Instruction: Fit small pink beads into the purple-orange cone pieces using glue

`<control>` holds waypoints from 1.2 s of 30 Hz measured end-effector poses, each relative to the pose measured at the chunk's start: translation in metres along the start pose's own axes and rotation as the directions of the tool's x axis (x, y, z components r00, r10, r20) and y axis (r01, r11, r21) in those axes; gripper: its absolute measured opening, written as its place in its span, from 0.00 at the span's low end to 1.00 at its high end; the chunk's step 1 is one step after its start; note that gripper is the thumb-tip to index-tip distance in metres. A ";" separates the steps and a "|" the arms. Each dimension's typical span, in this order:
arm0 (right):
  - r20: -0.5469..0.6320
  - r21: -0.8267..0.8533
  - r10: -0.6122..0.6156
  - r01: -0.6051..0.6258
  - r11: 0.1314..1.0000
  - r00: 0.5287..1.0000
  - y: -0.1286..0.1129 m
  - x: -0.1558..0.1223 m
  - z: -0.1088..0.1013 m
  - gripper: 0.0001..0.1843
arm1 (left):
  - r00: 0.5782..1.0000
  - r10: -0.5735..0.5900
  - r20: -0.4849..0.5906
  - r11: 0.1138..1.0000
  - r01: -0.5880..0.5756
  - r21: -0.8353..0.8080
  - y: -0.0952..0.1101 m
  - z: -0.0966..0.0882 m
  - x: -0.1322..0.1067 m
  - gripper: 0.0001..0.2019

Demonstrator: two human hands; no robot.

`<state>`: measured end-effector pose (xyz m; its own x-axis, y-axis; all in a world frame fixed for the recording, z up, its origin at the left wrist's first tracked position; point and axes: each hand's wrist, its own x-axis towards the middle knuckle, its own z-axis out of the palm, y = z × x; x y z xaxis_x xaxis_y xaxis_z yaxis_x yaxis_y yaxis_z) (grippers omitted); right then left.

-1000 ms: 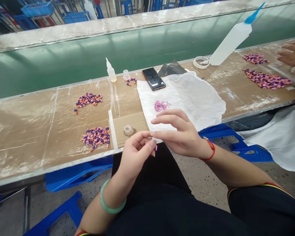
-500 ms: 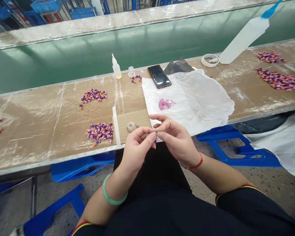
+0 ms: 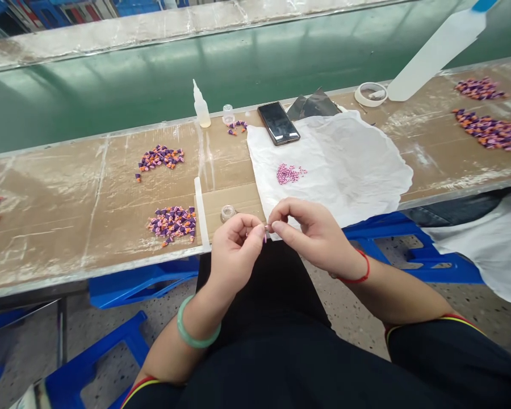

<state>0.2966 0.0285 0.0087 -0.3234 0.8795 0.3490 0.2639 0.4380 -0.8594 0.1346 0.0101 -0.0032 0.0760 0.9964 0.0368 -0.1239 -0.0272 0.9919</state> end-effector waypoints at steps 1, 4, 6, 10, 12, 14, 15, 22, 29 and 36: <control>0.024 -0.015 -0.003 0.004 1.000 1.000 -0.001 0.001 -0.001 0.06 | 1.000 -0.005 0.011 1.000 0.005 0.009 0.000 0.000 0.000 0.09; 0.082 -0.032 0.014 -0.012 0.999 0.997 -0.003 0.003 -0.003 0.06 | 0.998 -0.026 0.055 0.999 0.023 0.047 0.001 -0.002 0.000 0.09; 0.100 -0.035 0.034 -0.030 0.999 0.994 -0.003 0.003 -0.003 0.06 | 0.996 -0.039 0.076 0.997 0.034 0.064 0.002 -0.002 0.000 0.09; 0.131 0.010 0.059 -0.061 0.998 0.990 -0.002 0.004 -0.003 0.06 | 0.995 -0.047 0.090 0.999 0.046 0.017 0.001 -0.005 0.001 0.10; 0.140 0.039 0.054 -0.060 0.997 0.989 -0.002 0.005 -0.003 0.07 | 0.996 -0.055 0.075 0.998 0.057 -0.035 -0.001 -0.007 0.000 0.10; 0.145 0.039 0.040 -0.047 0.998 0.989 -0.003 0.006 -0.003 0.08 | 0.996 -0.068 0.052 0.995 0.072 -0.071 -0.003 -0.010 -0.002 0.11; 0.150 0.028 0.031 -0.036 0.999 0.988 -0.003 0.006 -0.003 0.08 | 0.996 -0.072 0.048 0.994 0.075 -0.080 -0.004 -0.012 -0.002 0.12; 0.185 -0.140 -0.113 0.140 0.980 0.976 0.006 0.022 0.007 0.07 | 0.995 -0.089 0.032 0.989 0.093 -0.117 -0.016 -0.035 -0.010 0.16; 0.472 -0.479 -0.176 0.418 0.772 0.864 0.037 0.073 0.030 0.07 | 0.962 -0.257 -0.088 0.958 0.242 -0.150 -0.030 -0.064 -0.022 0.14; 0.713 -0.585 -0.040 0.626 0.516 0.700 0.036 0.097 0.037 0.08 | 0.957 -0.274 -0.096 0.941 0.246 -0.230 -0.036 -0.074 -0.021 0.13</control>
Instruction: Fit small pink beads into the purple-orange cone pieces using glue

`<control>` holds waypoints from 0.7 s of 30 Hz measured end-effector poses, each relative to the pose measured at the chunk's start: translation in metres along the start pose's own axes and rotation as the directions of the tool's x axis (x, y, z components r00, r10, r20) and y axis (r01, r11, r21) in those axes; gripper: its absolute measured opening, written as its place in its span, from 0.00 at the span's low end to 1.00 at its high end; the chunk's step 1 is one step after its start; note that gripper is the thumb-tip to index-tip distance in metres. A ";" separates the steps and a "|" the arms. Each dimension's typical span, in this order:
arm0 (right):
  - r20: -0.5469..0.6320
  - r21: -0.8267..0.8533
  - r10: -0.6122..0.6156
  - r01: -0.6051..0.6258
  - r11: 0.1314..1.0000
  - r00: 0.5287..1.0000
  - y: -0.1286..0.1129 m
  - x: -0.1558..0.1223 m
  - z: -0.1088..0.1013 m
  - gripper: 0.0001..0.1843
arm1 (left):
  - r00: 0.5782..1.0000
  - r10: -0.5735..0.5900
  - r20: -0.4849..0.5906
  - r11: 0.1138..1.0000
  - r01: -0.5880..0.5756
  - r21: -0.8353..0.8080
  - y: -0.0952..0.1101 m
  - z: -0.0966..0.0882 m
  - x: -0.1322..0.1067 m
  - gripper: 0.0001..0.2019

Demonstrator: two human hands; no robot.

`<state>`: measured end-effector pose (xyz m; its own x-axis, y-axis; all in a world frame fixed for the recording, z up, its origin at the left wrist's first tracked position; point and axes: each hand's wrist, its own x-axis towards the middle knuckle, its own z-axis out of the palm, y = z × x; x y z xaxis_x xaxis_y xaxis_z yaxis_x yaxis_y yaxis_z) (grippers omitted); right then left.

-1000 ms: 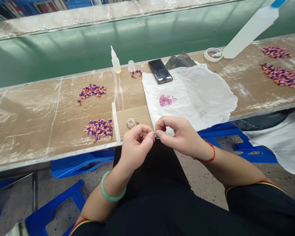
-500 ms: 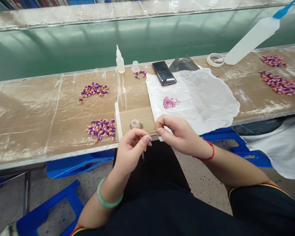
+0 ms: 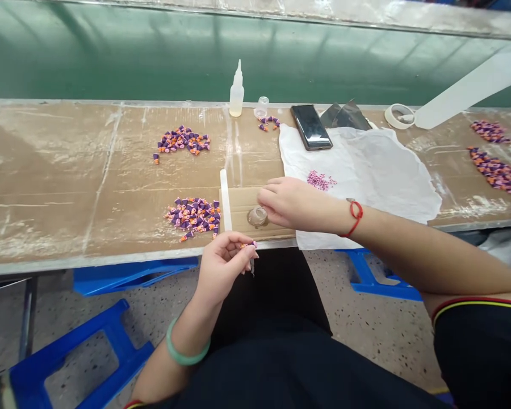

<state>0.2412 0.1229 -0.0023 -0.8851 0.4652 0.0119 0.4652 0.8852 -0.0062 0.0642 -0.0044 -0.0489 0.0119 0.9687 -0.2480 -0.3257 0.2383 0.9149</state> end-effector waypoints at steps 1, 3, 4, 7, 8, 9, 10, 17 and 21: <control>0.012 -0.019 -0.016 0.017 1.000 1.000 0.000 0.001 0.000 0.08 | 1.000 -0.001 0.011 1.000 0.001 -0.008 0.000 -0.001 0.001 0.13; 0.022 -0.047 -0.043 0.044 0.998 0.999 0.000 0.003 -0.001 0.07 | 0.999 -0.004 0.036 1.000 0.005 -0.024 0.000 -0.002 0.002 0.13; 0.027 -0.057 -0.052 0.054 0.997 0.998 -0.001 0.004 -0.001 0.07 | 0.999 -0.008 0.048 0.999 0.010 -0.030 -0.001 -0.003 0.002 0.13; 0.056 -0.084 -0.055 0.060 0.995 0.997 -0.003 0.006 -0.002 0.07 | 0.998 -0.032 0.058 0.999 0.034 -0.043 0.000 -0.004 0.001 0.13; 0.074 -0.093 -0.050 0.057 0.994 0.996 -0.004 0.007 -0.003 0.07 | 0.998 -0.038 0.056 0.998 0.041 -0.049 0.000 -0.005 0.001 0.13; 0.096 -0.100 -0.045 0.054 0.993 0.994 -0.004 0.008 -0.005 0.07 | 0.998 -0.042 0.054 0.997 0.046 -0.058 0.000 -0.005 0.001 0.12; 0.116 -0.108 -0.038 0.051 0.993 0.993 -0.005 0.008 -0.006 0.08 | 0.998 -0.043 0.053 0.997 0.047 -0.069 0.000 -0.006 0.000 0.12; -0.002 0.232 0.092 -0.089 0.969 0.996 -0.016 0.001 -0.021 0.09 | 0.998 0.061 -0.020 0.969 -0.064 -0.240 0.005 -0.002 -0.002 0.09; 0.075 0.814 0.289 -0.226 0.535 0.954 -0.040 -0.011 -0.032 0.08 | 0.993 0.115 -0.013 0.926 -0.112 -0.361 0.016 0.005 -0.006 0.11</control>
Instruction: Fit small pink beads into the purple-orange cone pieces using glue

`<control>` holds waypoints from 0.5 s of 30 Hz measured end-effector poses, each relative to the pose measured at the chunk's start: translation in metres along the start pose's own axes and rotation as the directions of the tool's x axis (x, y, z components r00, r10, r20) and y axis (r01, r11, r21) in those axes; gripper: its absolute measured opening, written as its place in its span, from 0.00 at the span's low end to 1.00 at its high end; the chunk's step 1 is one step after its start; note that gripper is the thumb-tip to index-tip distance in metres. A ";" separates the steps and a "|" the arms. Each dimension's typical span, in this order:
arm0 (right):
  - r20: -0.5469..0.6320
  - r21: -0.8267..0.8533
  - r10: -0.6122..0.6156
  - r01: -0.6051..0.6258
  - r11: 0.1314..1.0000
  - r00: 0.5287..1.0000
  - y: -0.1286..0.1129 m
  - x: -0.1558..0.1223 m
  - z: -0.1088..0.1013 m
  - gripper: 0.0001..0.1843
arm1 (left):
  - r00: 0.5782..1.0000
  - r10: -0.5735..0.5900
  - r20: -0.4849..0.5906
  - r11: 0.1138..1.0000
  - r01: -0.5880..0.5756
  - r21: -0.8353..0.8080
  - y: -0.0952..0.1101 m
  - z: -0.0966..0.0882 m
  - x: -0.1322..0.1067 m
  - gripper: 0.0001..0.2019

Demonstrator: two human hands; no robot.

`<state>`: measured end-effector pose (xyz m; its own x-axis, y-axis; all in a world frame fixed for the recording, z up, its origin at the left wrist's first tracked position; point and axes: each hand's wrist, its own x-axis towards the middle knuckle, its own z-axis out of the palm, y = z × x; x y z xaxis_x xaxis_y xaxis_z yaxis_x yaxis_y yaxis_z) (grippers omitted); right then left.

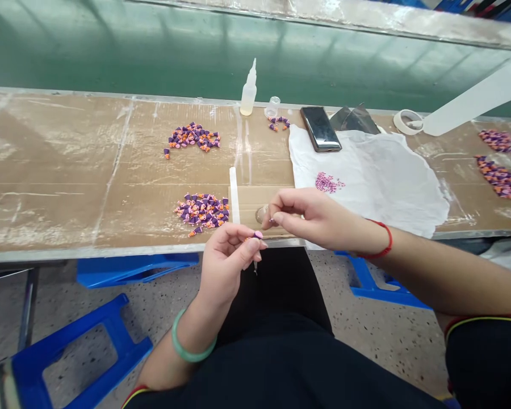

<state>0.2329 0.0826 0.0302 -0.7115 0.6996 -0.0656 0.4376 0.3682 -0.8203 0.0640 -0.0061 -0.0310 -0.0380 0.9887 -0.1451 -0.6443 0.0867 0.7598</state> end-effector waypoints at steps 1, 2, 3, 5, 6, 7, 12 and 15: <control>0.012 0.157 0.060 -0.062 0.986 0.998 -0.005 -0.005 0.003 0.08 | 1.000 -0.004 0.020 1.000 0.004 -0.011 0.002 0.003 -0.002 0.11; 0.026 0.271 0.104 -0.107 0.956 0.994 -0.009 -0.010 0.005 0.08 | 0.999 -0.007 0.039 1.000 0.007 -0.013 0.003 0.006 -0.003 0.11; 0.038 0.336 0.127 -0.133 0.932 0.991 -0.014 -0.014 0.007 0.08 | 0.998 -0.004 0.056 1.000 0.005 -0.010 0.005 0.009 -0.005 0.10; 0.037 0.356 0.123 -0.128 0.926 0.992 -0.020 -0.021 0.009 0.08 | 0.997 0.016 0.078 1.000 -0.016 0.000 0.005 0.014 -0.009 0.09; 0.028 0.337 0.106 -0.110 0.935 0.994 -0.023 -0.024 0.009 0.08 | 0.996 0.030 0.086 1.000 -0.030 0.004 0.005 0.016 -0.011 0.08; 0.016 0.311 0.089 -0.090 0.946 0.996 -0.025 -0.027 0.008 0.08 | 0.995 0.045 0.092 0.999 -0.046 0.007 0.005 0.018 -0.013 0.08; -0.032 0.225 -0.005 0.012 0.974 0.999 -0.031 -0.038 0.003 0.08 | 0.990 0.087 0.112 0.995 -0.091 0.028 0.003 0.025 -0.020 0.06; -0.066 0.185 -0.056 0.067 0.981 0.996 -0.031 -0.044 0.002 0.07 | 0.987 0.102 0.123 0.993 -0.108 0.048 0.002 0.028 -0.023 0.06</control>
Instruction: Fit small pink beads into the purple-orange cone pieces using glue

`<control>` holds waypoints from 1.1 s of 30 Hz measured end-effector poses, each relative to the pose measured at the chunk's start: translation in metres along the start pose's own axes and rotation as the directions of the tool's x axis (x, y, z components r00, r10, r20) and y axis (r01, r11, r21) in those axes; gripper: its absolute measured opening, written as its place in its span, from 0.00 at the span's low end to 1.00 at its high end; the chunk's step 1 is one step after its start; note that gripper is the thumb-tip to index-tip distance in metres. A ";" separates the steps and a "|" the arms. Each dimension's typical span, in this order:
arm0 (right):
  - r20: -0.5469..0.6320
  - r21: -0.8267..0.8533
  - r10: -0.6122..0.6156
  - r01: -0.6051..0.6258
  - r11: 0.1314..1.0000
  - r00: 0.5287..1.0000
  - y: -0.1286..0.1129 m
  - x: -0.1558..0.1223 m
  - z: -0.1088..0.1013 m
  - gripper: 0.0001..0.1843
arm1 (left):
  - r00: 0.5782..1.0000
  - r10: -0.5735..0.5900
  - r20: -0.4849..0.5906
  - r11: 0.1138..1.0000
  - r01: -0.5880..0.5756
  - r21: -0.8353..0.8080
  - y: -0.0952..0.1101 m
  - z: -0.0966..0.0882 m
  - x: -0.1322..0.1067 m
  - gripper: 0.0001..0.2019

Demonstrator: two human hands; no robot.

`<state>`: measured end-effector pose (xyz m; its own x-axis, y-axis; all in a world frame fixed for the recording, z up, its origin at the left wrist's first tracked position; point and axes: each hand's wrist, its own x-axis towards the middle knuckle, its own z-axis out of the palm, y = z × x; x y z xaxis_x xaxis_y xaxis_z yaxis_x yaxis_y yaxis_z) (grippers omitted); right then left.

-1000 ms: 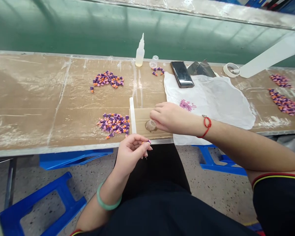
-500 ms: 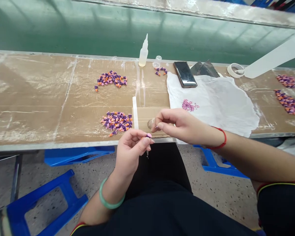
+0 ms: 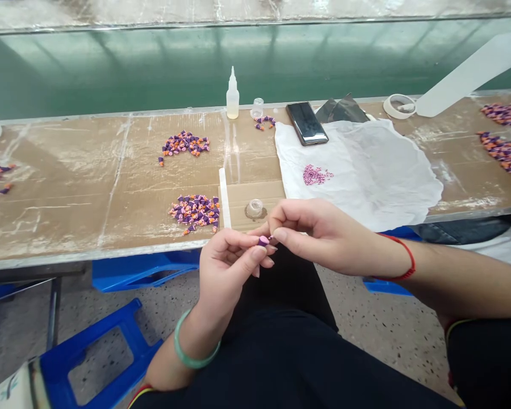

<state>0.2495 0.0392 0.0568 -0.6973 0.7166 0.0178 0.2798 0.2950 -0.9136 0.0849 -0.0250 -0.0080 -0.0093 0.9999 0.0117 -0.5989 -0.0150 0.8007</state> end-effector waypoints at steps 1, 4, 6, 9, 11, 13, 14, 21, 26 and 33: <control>-0.008 -0.014 -0.009 0.009 1.000 1.000 0.000 -0.002 0.000 0.07 | 1.000 0.006 0.003 1.000 -0.006 0.010 0.000 0.001 -0.001 0.06; -0.022 -0.055 -0.038 0.036 0.998 0.999 0.001 -0.006 -0.001 0.07 | 1.000 0.030 0.004 0.999 -0.030 0.045 0.000 0.004 -0.002 0.06; -0.026 -0.079 -0.073 0.071 0.994 0.997 0.001 -0.008 -0.001 0.08 | 0.999 0.045 -0.001 0.997 -0.045 0.066 0.000 0.006 -0.002 0.07; -0.029 -0.095 -0.109 0.106 0.990 0.994 0.002 -0.010 -0.003 0.08 | 0.999 0.053 -0.009 0.995 -0.052 0.089 -0.001 0.008 -0.002 0.08; -0.024 -0.102 -0.121 0.118 0.988 0.992 0.002 -0.011 -0.004 0.08 | 0.998 0.052 -0.016 0.993 -0.050 0.106 -0.001 0.010 -0.002 0.09; -0.023 -0.121 -0.134 0.130 0.984 0.991 0.003 -0.013 -0.004 0.08 | 0.999 0.050 -0.018 0.992 -0.048 0.117 -0.001 0.011 -0.002 0.09; -0.026 -0.136 -0.143 0.138 0.981 0.989 0.003 -0.014 -0.005 0.08 | 0.999 0.046 -0.016 0.992 -0.044 0.119 -0.001 0.012 -0.002 0.09; -0.062 -0.273 -0.238 0.213 0.938 0.969 0.004 -0.018 -0.002 0.09 | 0.999 0.015 -0.040 0.990 -0.009 0.141 -0.002 0.016 -0.001 0.11; -0.067 -0.372 -0.257 0.214 0.903 0.964 0.005 -0.018 0.000 0.09 | 0.998 -0.029 -0.047 0.997 0.032 0.073 -0.001 0.018 0.001 0.10; -0.076 -0.441 -0.288 0.227 0.869 0.955 0.007 -0.020 0.003 0.09 | 0.995 -0.080 -0.053 0.996 0.081 0.027 0.001 0.020 0.002 0.10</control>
<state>0.2631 0.0251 0.0486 -0.6964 0.6471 0.3105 0.3757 0.6972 -0.6105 0.1002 -0.0226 0.0051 -0.0038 0.9965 -0.0838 -0.5759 0.0663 0.8148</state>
